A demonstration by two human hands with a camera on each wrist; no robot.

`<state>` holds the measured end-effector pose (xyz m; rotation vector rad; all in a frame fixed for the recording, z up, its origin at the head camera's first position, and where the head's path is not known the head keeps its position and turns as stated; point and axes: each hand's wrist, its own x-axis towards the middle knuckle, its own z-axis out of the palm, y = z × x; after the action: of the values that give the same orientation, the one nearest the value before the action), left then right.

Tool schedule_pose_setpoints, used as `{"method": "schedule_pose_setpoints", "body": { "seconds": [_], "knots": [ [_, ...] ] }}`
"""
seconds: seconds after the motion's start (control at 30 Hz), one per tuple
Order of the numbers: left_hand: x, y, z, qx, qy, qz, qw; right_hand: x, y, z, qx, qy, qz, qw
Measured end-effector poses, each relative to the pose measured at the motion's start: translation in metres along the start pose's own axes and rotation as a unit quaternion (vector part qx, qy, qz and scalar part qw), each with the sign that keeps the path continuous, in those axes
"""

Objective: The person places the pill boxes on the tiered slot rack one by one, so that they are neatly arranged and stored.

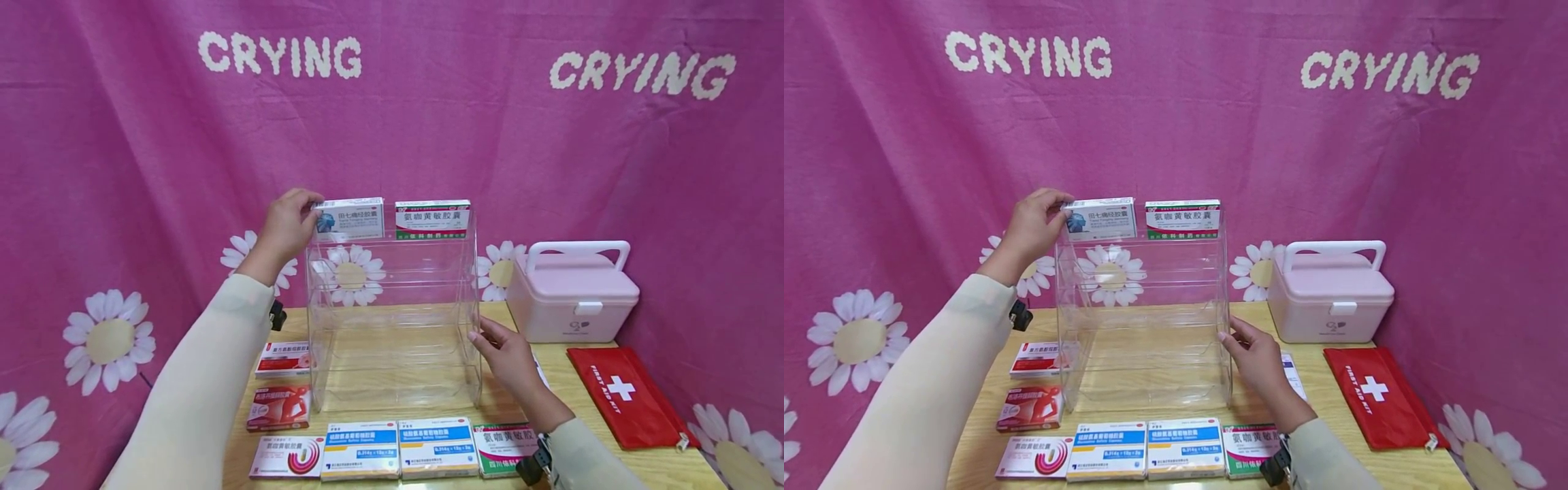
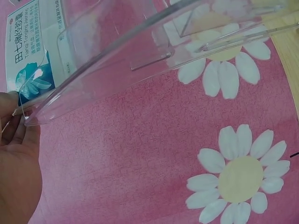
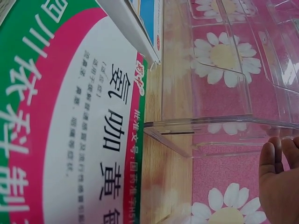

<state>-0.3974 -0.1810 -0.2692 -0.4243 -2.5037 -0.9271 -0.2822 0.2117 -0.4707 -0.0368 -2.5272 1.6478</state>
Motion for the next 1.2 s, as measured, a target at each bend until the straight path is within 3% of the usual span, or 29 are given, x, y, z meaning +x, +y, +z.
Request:
{"method": "schedule_pose_setpoints", "body": {
  "seconds": [0.13,0.27,0.4,0.5,0.6,0.77,0.9,1.0,1.2],
  "knots": [
    [-0.006,-0.006,0.001,-0.04,0.018,0.01,0.999,0.0,0.002,0.001,0.0,0.004,0.004,1.0],
    [-0.021,-0.021,0.002,-0.065,0.057,-0.002,0.9963,-0.001,0.004,0.003,-0.003,0.008,-0.004,1.0],
    [-0.047,-0.045,0.004,-0.099,0.099,-0.058,0.9884,-0.001,0.004,0.004,-0.003,0.007,-0.009,0.9999],
    [-0.072,-0.068,0.005,-0.132,0.106,-0.115,0.9789,-0.001,0.002,0.003,-0.002,0.001,-0.007,1.0],
    [-0.095,-0.096,0.006,-0.147,0.068,-0.145,0.9762,0.0,0.001,0.001,0.0,-0.007,-0.003,1.0],
    [-0.13,-0.142,0.016,-0.121,-0.062,-0.139,0.981,-0.002,-0.001,-0.004,-0.003,-0.008,0.0,1.0],
    [-0.154,-0.17,0.028,-0.085,-0.145,-0.158,0.9731,-0.001,0.0,-0.005,-0.008,-0.006,-0.001,1.0],
    [-0.165,-0.184,0.035,-0.07,-0.181,-0.191,0.9623,0.0,0.0,-0.005,-0.004,-0.003,-0.002,1.0],
    [-0.18,-0.2,0.039,-0.086,-0.245,-0.268,0.9278,0.0,0.0,-0.002,0.001,-0.002,-0.007,1.0]
  ]
}}
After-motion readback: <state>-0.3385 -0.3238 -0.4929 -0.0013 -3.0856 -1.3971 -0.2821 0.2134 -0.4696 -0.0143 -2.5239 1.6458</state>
